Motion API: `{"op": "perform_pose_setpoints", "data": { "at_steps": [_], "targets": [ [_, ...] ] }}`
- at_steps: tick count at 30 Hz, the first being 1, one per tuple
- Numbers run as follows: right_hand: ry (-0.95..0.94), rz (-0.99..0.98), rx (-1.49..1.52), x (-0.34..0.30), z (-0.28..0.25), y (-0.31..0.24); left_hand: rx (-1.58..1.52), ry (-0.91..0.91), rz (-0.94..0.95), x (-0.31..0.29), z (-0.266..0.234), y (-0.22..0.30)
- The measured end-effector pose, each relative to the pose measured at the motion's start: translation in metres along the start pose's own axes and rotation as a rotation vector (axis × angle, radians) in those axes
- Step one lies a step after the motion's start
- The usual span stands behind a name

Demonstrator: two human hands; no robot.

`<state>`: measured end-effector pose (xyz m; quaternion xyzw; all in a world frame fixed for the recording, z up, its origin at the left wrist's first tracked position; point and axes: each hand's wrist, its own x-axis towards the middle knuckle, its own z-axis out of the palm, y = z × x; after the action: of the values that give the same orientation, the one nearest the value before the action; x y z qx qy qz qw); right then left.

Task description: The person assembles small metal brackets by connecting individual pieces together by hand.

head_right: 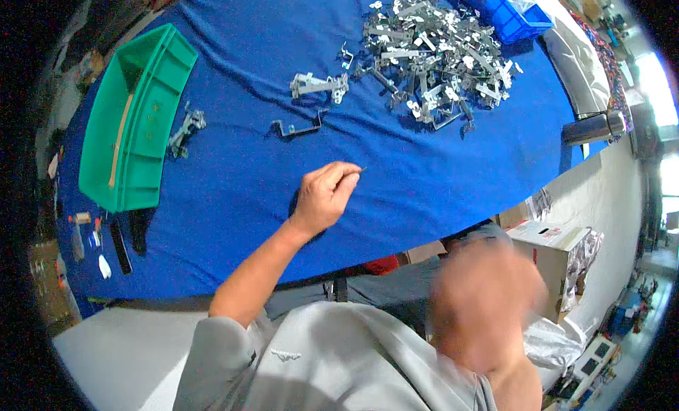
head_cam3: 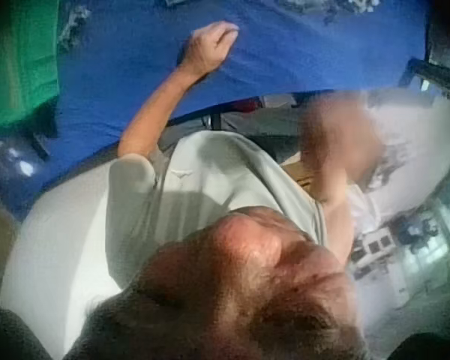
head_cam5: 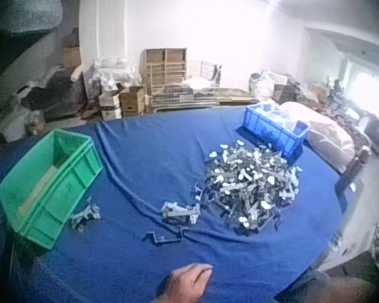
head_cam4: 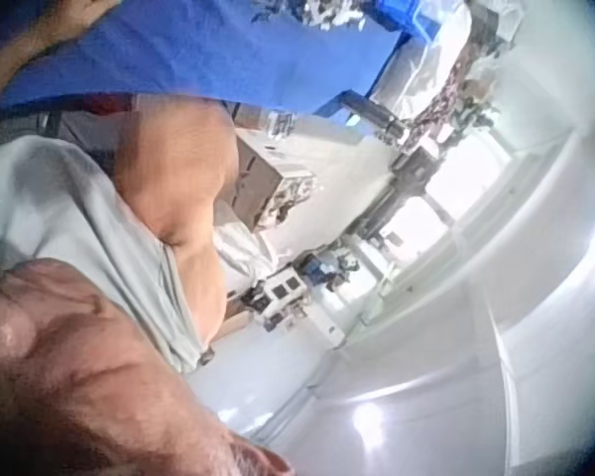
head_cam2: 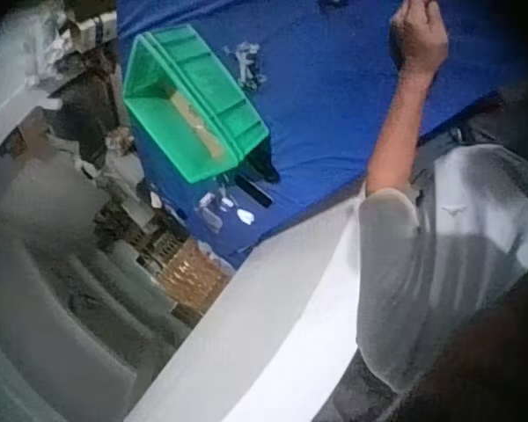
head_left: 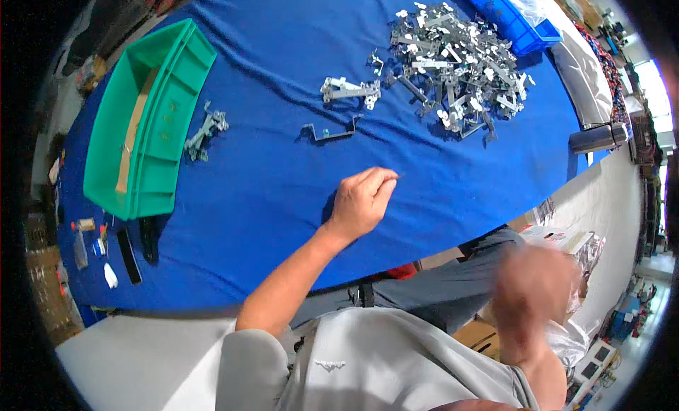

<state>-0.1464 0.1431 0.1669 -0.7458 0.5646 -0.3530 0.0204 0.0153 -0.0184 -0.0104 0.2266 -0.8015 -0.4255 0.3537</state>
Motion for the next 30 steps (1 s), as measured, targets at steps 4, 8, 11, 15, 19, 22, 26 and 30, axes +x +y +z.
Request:
{"op": "perform_pose_setpoints", "data": {
  "at_steps": [4, 8, 11, 15, 19, 22, 26, 30],
  "targets": [
    [-0.656, -0.790, 1.672, 0.024, -0.065, -0.072, -0.020, -0.019, 0.039, 0.011, 0.009, 0.000],
    [-0.681, -0.831, 1.684, 0.005, -0.073, -0.088, -0.001, -0.005, 0.003, 0.011, 0.011, -0.001],
    [-0.670, -0.848, 1.696, -0.023, -0.074, -0.111, -0.015, 0.000, 0.018, 0.007, 0.012, -0.003],
    [-0.663, -0.842, 1.702, 0.012, -0.041, -0.114, -0.006, 0.002, 0.032, 0.005, 0.014, -0.005],
    [-0.625, -0.828, 1.730, 0.003, -0.038, -0.109, 0.007, -0.002, 0.038, 0.005, 0.011, -0.004],
    [-0.586, -0.826, 1.744, 0.000, -0.035, -0.099, 0.008, 0.001, 0.052, 0.006, 0.011, -0.003],
    [-0.549, -0.833, 1.773, 0.001, -0.025, -0.092, 0.002, -0.017, 0.032, 0.008, 0.013, -0.004],
    [-0.534, -0.830, 1.814, -0.051, -0.056, -0.085, 0.011, -0.010, 0.030, 0.008, 0.011, -0.005]
  ]
}}
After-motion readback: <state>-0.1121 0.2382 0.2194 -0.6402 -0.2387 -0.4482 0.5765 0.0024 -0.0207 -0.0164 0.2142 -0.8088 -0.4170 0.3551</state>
